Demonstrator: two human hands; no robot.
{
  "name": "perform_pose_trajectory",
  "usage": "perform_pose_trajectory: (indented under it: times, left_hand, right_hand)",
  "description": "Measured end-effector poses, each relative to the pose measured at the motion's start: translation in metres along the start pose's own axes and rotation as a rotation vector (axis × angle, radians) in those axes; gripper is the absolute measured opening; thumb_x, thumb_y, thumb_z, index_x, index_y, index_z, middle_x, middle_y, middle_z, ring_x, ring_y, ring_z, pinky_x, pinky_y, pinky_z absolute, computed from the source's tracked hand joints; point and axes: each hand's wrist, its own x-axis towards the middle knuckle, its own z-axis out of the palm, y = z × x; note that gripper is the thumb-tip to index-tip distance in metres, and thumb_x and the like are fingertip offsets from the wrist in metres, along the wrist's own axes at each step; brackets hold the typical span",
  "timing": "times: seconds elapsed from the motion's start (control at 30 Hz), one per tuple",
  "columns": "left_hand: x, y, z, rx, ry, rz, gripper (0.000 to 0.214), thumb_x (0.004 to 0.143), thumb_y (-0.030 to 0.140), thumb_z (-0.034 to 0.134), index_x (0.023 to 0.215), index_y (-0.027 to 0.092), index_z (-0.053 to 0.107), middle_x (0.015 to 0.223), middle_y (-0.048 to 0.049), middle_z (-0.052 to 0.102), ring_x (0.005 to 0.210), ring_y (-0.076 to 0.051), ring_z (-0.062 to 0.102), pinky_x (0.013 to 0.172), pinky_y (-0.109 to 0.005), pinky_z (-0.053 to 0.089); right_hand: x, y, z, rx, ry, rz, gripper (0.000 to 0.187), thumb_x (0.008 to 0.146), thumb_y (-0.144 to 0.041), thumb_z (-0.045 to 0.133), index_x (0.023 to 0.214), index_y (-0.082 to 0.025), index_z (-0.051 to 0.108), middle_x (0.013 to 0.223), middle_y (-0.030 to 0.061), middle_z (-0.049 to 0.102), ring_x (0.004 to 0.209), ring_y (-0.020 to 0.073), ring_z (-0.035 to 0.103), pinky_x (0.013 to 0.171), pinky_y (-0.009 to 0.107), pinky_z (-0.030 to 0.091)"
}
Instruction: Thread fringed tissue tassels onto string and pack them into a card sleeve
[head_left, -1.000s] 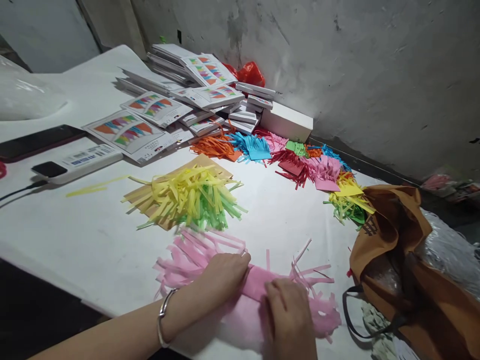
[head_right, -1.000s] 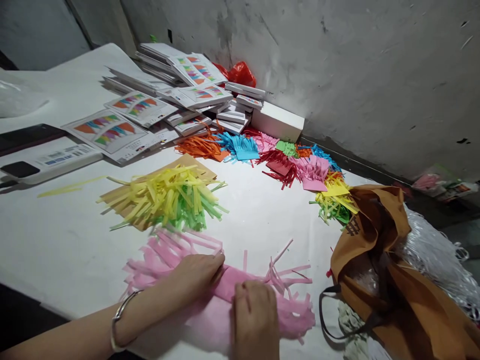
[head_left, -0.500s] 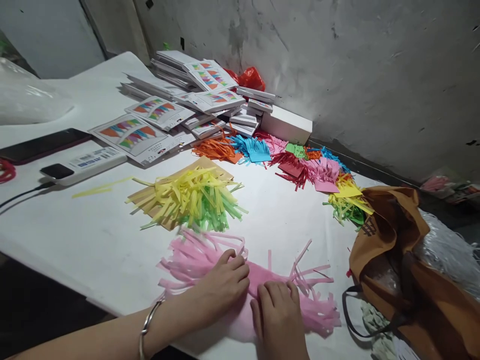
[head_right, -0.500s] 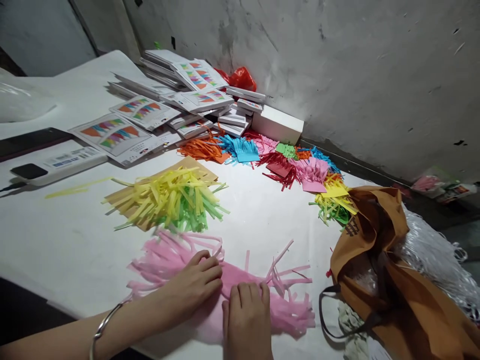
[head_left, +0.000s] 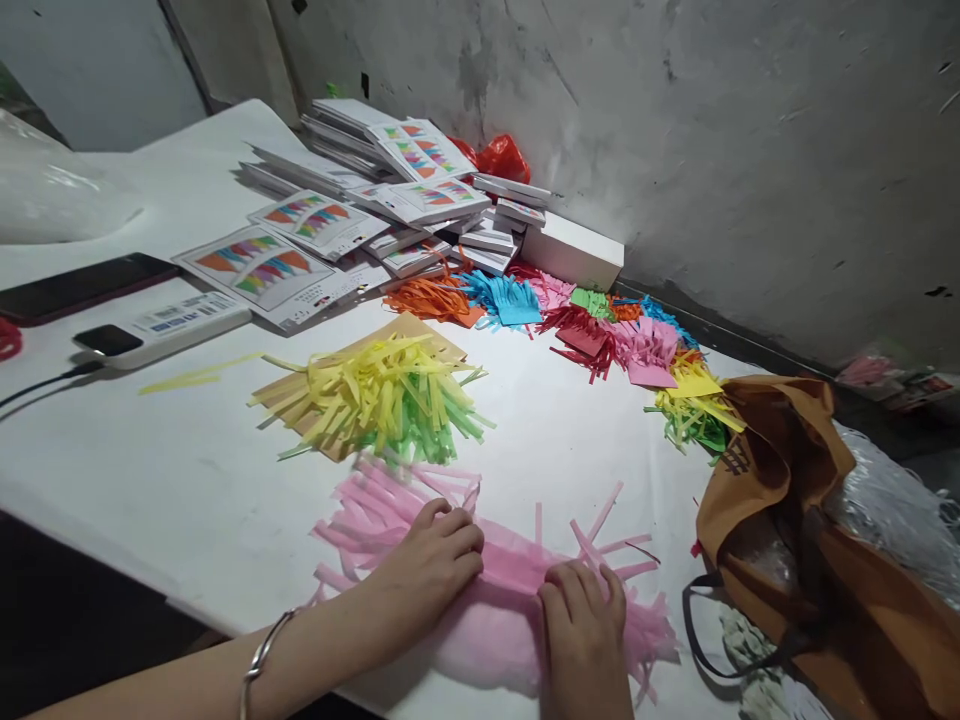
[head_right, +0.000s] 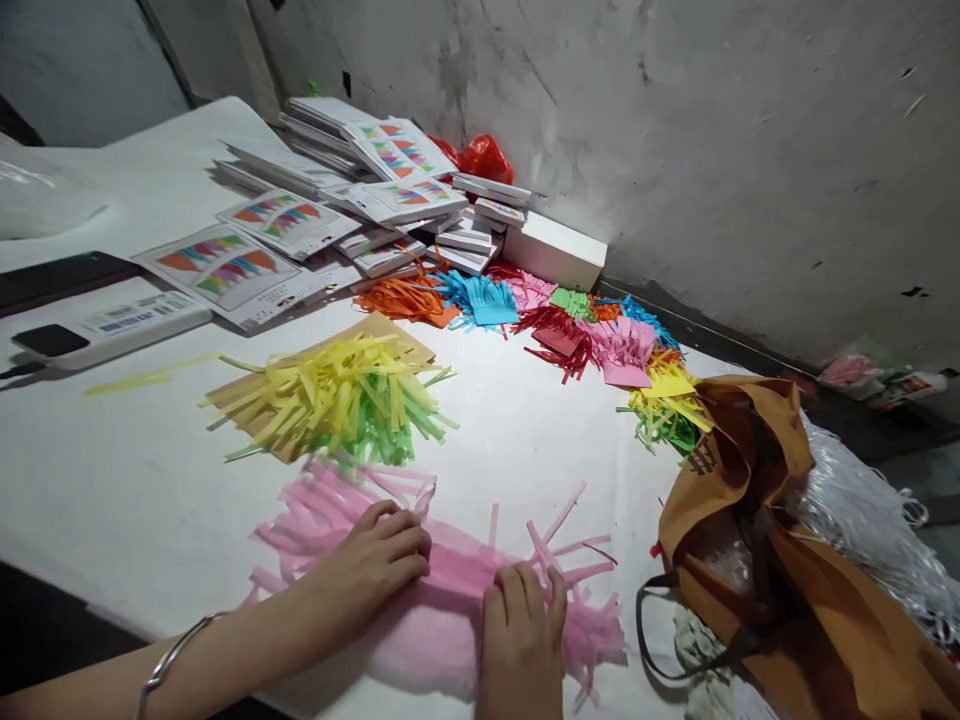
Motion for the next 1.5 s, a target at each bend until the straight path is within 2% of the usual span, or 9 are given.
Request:
perform_pose_trajectory:
  times: [0.33,0.47,0.57,0.67,0.8,0.97,1.07,1.27,1.5]
  left_hand:
    - [0.031,0.011,-0.014,0.169,-0.192,-0.311,0.016,0.088,0.014,0.062,0.075,0.016,0.072,0.092,-0.0092,0.067,0.093,-0.029,0.055,0.085,-0.05,0.036]
    - [0.028,0.011,-0.004,0.174,-0.154,-0.333,0.008,0.083,0.015,0.065,0.078,0.015,0.071,0.092,-0.0102,0.067,0.093,-0.03,0.055,0.086,-0.051,0.038]
    - [0.022,0.011,-0.002,0.161,-0.085,-0.325,0.01,0.085,0.012,0.061,0.079,0.016,0.067,0.09,-0.009,0.065,0.09,-0.029,0.054,0.086,-0.052,0.038]
    - [0.019,0.01,-0.005,0.108,0.022,-0.227,0.004,0.083,0.016,0.066,0.085,0.018,0.064,0.1,-0.0067,0.064,0.099,-0.028,0.053,0.1,-0.055,0.033]
    - [0.017,0.005,-0.003,0.124,0.095,0.05,0.015,0.082,0.013,0.072,0.08,0.02,0.059,0.1,-0.0016,0.063,0.104,-0.024,0.051,0.115,-0.055,0.015]
    - [0.016,-0.003,0.004,0.119,0.119,0.125,0.019,0.085,0.017,0.073,0.074,0.02,0.058,0.086,0.0002,0.062,0.092,-0.021,0.051,0.11,-0.05,0.023]
    - [0.011,-0.006,0.002,0.061,0.094,0.082,0.019,0.085,0.014,0.072,0.072,0.02,0.059,0.085,0.0001,0.062,0.089,-0.021,0.051,0.102,-0.047,0.028]
    - [0.001,-0.004,-0.005,-0.071,0.076,-0.041,0.014,0.088,0.017,0.066,0.074,0.02,0.065,0.089,-0.0002,0.065,0.092,-0.021,0.053,0.094,-0.043,0.03]
    - [0.018,0.012,-0.009,0.139,-0.067,-0.262,0.015,0.088,0.013,0.056,0.079,0.016,0.067,0.087,-0.0076,0.065,0.087,-0.026,0.053,0.085,-0.047,0.034]
  right_hand:
    - [0.025,0.008,0.008,-0.355,-0.184,0.176,0.01,0.088,-0.014,0.061,0.08,-0.019,0.062,0.099,0.0142,0.068,0.091,0.0329,0.058,0.087,0.055,0.036]
    - [0.026,0.002,-0.002,-0.231,-0.083,0.045,0.013,0.092,-0.011,0.055,0.1,-0.019,0.061,0.11,0.0118,0.065,0.105,0.0309,0.056,0.098,0.056,0.032]
    - [0.027,-0.007,-0.001,-0.052,-0.101,-0.157,0.023,0.092,-0.003,0.046,0.097,-0.019,0.061,0.094,0.0063,0.064,0.091,0.0237,0.056,0.092,0.044,0.038]
    - [0.026,-0.012,0.006,0.021,-0.089,-0.212,0.026,0.091,0.001,0.043,0.09,-0.018,0.061,0.08,0.0037,0.06,0.075,0.0203,0.051,0.082,0.039,0.04]
    - [0.026,-0.017,0.007,0.13,-0.071,-0.074,0.016,0.092,-0.005,0.05,0.094,-0.019,0.059,0.085,0.0034,0.06,0.079,0.0207,0.051,0.078,0.035,0.039]
    - [0.026,-0.02,0.007,0.03,-0.103,-0.176,0.022,0.094,-0.005,0.042,0.087,-0.019,0.057,0.081,0.0029,0.058,0.076,0.0206,0.049,0.083,0.039,0.038]
    - [0.017,-0.011,0.003,-0.021,-0.077,-0.173,0.028,0.089,0.001,0.039,0.083,-0.019,0.057,0.078,0.0033,0.057,0.077,0.0209,0.049,0.089,0.043,0.038]
    - [-0.002,0.005,-0.008,0.032,-0.07,0.012,0.022,0.093,-0.005,0.044,0.094,-0.022,0.059,0.106,0.0061,0.062,0.105,0.0258,0.053,0.104,0.051,0.031]
    - [0.016,-0.011,0.001,-0.36,-0.152,0.142,0.027,0.086,0.0,0.043,0.079,-0.019,0.06,0.087,0.0112,0.059,0.089,0.0309,0.053,0.091,0.055,0.037]
